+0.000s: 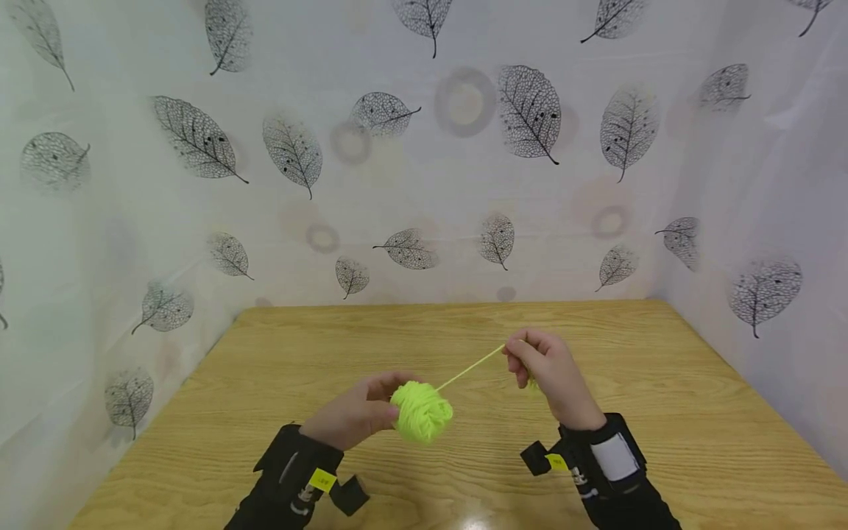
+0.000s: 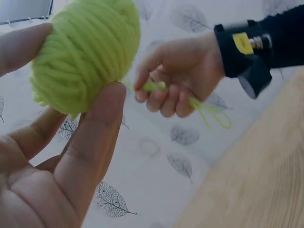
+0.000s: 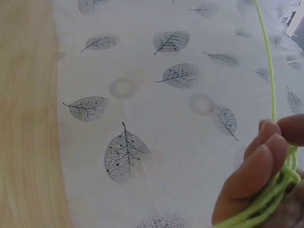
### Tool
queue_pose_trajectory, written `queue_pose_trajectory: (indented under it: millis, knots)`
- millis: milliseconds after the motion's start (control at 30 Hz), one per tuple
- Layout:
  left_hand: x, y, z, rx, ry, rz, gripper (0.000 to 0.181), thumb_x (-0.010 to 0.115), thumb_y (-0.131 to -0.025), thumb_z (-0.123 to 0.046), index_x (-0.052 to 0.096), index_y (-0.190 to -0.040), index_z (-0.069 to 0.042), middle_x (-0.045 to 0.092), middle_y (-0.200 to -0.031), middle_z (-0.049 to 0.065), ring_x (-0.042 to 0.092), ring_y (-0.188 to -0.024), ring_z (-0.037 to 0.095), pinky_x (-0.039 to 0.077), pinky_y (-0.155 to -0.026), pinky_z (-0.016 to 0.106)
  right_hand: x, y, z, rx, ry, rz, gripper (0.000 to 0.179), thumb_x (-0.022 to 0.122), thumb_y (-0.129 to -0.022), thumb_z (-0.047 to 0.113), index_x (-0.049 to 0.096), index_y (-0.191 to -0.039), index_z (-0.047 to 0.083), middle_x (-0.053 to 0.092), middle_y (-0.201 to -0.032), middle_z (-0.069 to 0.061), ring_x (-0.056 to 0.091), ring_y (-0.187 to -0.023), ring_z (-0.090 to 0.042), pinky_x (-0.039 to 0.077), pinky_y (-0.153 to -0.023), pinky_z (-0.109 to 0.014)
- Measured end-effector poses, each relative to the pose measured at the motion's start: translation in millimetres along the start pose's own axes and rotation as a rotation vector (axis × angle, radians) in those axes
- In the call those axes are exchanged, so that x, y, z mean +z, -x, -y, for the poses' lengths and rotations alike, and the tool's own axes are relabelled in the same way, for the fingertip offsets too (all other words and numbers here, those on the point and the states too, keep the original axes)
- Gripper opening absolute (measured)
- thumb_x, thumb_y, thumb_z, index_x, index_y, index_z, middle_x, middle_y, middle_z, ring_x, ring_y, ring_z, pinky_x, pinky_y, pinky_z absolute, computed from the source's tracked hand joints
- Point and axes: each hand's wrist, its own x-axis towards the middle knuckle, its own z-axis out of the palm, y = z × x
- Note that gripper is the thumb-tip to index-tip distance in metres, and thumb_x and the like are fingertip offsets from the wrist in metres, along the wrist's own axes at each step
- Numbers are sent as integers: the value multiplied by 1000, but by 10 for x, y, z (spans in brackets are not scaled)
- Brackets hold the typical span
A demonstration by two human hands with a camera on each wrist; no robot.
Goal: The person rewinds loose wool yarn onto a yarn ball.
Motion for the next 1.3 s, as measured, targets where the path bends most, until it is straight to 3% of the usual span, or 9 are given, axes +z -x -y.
queue_pose_trajectory:
  millis: [133, 267, 367, 500, 633, 800, 967, 1100, 1300]
  knots:
    - [38, 22, -59, 70, 120, -46, 34, 62, -88, -19, 51, -120, -12, 55, -110, 1, 56, -95, 12, 49, -82, 24, 33, -19, -84, 93, 150, 112, 26, 45, -98, 12, 55, -83, -6, 51, -68, -6, 49, -52, -18, 46, -50, -26]
    - [79, 26, -97, 167, 211, -127, 28, 53, -92, -10, 50, -120, -10, 56, -111, 3, 57, -98, 12, 48, -85, 23, 122, -27, -157, 164, 222, 243, 26, 45, -98, 14, 59, -92, -7, 54, -72, -7, 46, -47, -14, 46, -49, -27]
    - [98, 12, -106, 223, 273, -206, 29, 46, -94, -4, 48, -123, -7, 56, -113, 5, 58, -99, 13, 48, -86, 22, 218, -17, -208, 175, 275, 329, 23, 45, -98, 11, 63, -96, -4, 58, -75, -9, 43, -45, -8, 44, -45, -24]
    - [113, -20, -110, 223, 332, -361, 31, 45, -95, -3, 44, -126, -4, 55, -115, 8, 58, -100, 15, 48, -87, 22, 393, 16, -235, 141, 332, 404, 19, 46, -96, 5, 65, -96, 1, 59, -73, -6, 40, -44, -2, 39, -39, -19]
    - [130, -50, -114, 200, 282, -515, 30, 46, -95, -3, 40, -124, -2, 51, -115, 8, 58, -99, 15, 48, -87, 23, 544, 60, -234, 62, 334, 461, 20, 45, -95, 0, 64, -95, 6, 53, -64, 2, 39, -45, 0, 38, -38, -17]
    - [156, -85, -114, 215, 191, -656, 33, 53, -92, -3, 39, -122, 1, 50, -115, 10, 58, -98, 15, 48, -87, 24, 678, 109, -202, -26, 328, 490, 19, 45, -96, 4, 61, -89, 10, 51, -64, 5, 42, -51, 0, 41, -42, -19]
    - [172, -111, -94, 211, 92, -788, 37, 55, -90, -3, 39, -122, 4, 48, -115, 13, 56, -100, 16, 48, -86, 26, 759, 162, -143, -61, 330, 512, 20, 45, -98, 11, 59, -83, 14, 53, -66, 4, 47, -56, -1, 46, -47, -22]
    - [155, -135, -60, 208, 1, -856, 40, 58, -89, -6, 41, -123, 5, 46, -117, 16, 54, -101, 19, 47, -89, 30, 802, 199, -95, -114, 339, 531, 21, 48, -97, 10, 57, -80, 17, 54, -65, 7, 45, -54, 1, 45, -47, -19]
    - [100, -146, 8, 211, -122, -893, 45, 62, -87, -11, 43, -124, 4, 45, -121, 18, 54, -101, 22, 45, -90, 35, 784, 234, -19, -164, 359, 557, 20, 48, -96, 9, 59, -82, 18, 51, -64, 9, 36, -51, 5, 38, -46, -15]
